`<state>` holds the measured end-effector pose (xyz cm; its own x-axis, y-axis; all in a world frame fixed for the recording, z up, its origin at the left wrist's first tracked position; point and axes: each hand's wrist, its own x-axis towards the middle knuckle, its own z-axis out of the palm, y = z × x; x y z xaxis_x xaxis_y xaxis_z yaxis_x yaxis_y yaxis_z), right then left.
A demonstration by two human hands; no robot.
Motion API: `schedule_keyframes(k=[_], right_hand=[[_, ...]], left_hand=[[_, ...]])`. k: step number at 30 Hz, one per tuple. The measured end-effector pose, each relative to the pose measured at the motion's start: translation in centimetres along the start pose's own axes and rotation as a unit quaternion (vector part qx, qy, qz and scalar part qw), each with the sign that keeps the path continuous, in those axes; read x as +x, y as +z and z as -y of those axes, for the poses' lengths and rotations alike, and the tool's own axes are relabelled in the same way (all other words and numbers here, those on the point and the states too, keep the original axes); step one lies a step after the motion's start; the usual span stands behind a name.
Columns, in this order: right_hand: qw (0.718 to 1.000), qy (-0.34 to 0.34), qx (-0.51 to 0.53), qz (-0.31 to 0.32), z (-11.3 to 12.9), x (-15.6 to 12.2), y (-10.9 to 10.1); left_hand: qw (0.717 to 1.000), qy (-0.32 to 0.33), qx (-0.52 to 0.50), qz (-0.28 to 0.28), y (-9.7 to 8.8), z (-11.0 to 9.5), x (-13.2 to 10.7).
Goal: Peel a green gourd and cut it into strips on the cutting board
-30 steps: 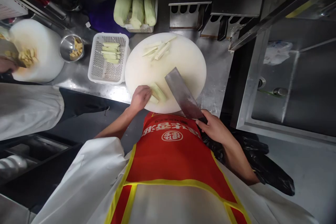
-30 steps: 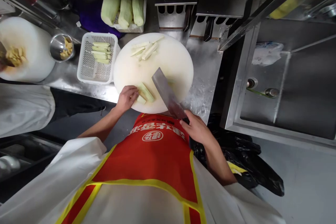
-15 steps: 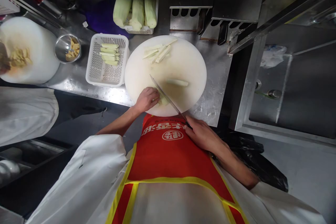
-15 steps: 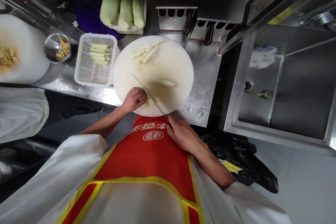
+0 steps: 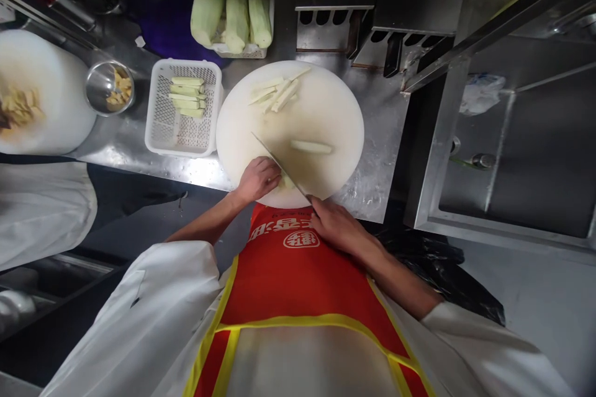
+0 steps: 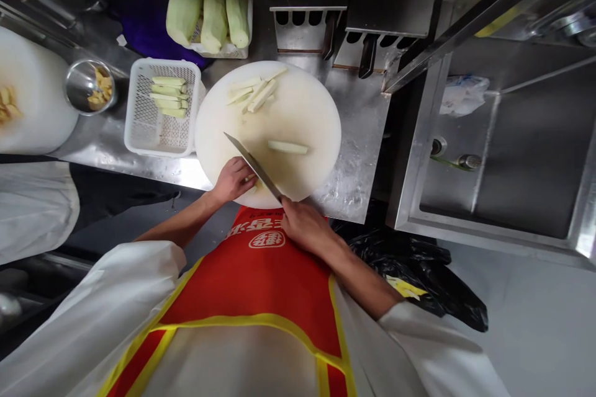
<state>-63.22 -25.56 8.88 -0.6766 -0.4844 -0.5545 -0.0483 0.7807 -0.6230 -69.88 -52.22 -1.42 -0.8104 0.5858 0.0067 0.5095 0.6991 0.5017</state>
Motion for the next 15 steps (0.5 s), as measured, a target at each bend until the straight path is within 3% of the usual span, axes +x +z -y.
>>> schedule_keyframes(k=[3, 6, 11, 15], right_hand=[[0.999, -0.022, -0.007, -0.027, 0.2, 2.8, 0.7], [0.998, -0.038, 0.009, -0.053, -0.3, 3.6, 0.6], [0.983, -0.034, 0.088, -0.155, -2.0, 1.0, -0.1], [0.962, 0.04, 0.167, -0.215, -3.7, -1.6, -0.2]], left_hand=[[1.0, 0.002, 0.003, -0.006, -0.3, -0.3, -0.1], [1.0, 0.003, 0.006, -0.008, -1.0, -0.6, 0.1], [0.998, -0.039, 0.049, 0.029, -2.9, -0.3, 2.8], [0.984, -0.027, 0.102, 0.144, -4.2, 0.1, 7.0]])
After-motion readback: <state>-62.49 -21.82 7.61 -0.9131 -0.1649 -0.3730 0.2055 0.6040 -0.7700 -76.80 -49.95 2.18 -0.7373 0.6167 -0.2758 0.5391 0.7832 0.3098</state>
